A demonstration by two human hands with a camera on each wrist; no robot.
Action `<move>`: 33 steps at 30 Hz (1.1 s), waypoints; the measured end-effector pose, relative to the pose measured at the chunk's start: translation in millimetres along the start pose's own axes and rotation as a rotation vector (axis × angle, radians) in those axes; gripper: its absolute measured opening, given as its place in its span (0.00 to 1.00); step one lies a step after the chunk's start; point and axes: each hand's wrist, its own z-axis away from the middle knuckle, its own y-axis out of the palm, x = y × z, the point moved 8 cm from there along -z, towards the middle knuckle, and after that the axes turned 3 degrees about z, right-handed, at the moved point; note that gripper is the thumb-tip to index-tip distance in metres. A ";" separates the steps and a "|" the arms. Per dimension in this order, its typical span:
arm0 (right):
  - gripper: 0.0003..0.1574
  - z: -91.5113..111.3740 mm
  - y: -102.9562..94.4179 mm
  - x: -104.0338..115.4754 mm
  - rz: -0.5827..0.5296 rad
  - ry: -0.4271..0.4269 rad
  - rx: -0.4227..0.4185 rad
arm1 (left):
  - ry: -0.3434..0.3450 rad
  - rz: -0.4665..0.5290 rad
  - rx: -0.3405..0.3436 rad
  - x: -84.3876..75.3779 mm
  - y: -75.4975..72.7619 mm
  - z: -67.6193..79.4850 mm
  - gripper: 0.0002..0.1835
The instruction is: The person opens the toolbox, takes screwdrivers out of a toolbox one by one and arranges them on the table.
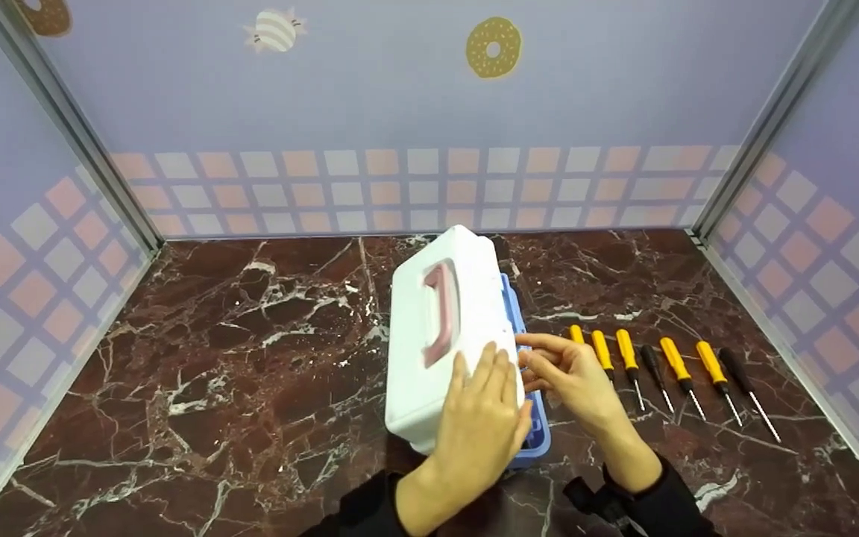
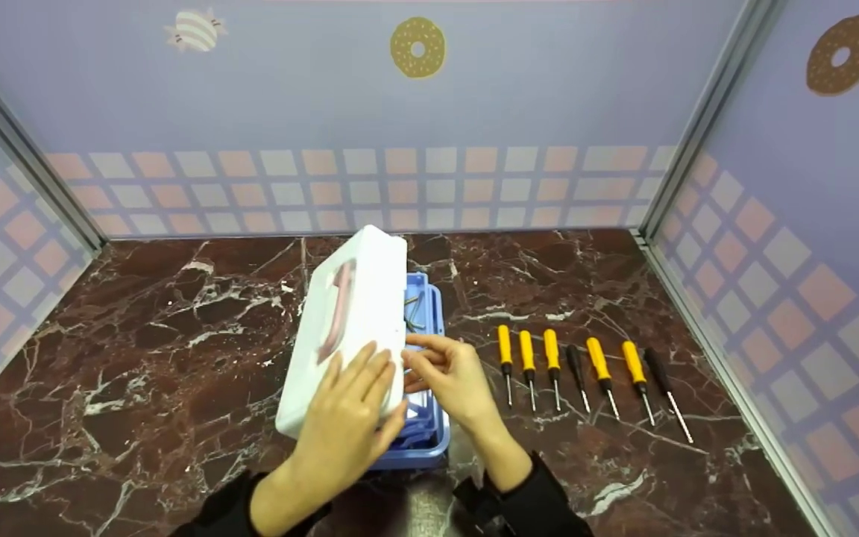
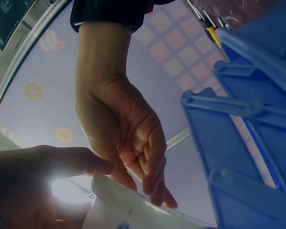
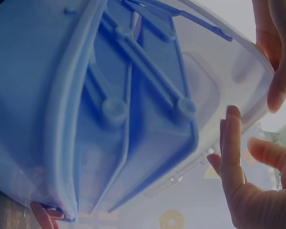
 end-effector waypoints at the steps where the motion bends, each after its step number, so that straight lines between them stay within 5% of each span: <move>1: 0.22 0.1 -2.1 -1.8 0.010 0.013 -0.019 | 0.015 0.077 -0.014 0.1 0.1 1.3 0.22; 4: 0.22 -0.3 -6.6 -6.6 0.029 0.049 -0.052 | 0.020 0.392 -0.107 12.5 -5.3 6.5 0.19; 7: 0.21 -0.8 -8.4 -8.5 0.048 0.069 -0.063 | -0.115 0.640 -0.139 46.3 -4.5 11.9 0.21; 9: 0.20 -0.9 -9.8 -8.7 0.080 0.067 -0.064 | -0.286 0.723 -0.105 75.6 5.3 16.9 0.25; 12: 0.18 -0.1 -13.2 -10.0 0.142 0.060 -0.064 | -0.552 0.816 0.039 112.8 29.8 30.5 0.32; 15: 0.18 1.8 -17.1 -12.9 0.193 0.048 -0.056 | -0.673 0.940 0.130 130.5 51.8 42.6 0.38; 20: 0.19 5.8 -21.2 -20.3 0.264 0.045 -0.019 | -0.664 0.986 0.182 130.4 68.2 45.3 0.37; 26: 0.17 11.2 -25.5 -34.5 0.404 0.093 -0.016 | -0.658 0.880 0.183 119.5 73.0 41.4 0.36; 33: 0.09 12.3 -25.7 -37.0 0.808 0.005 -0.094 | -0.628 0.768 0.184 108.0 75.2 36.4 0.36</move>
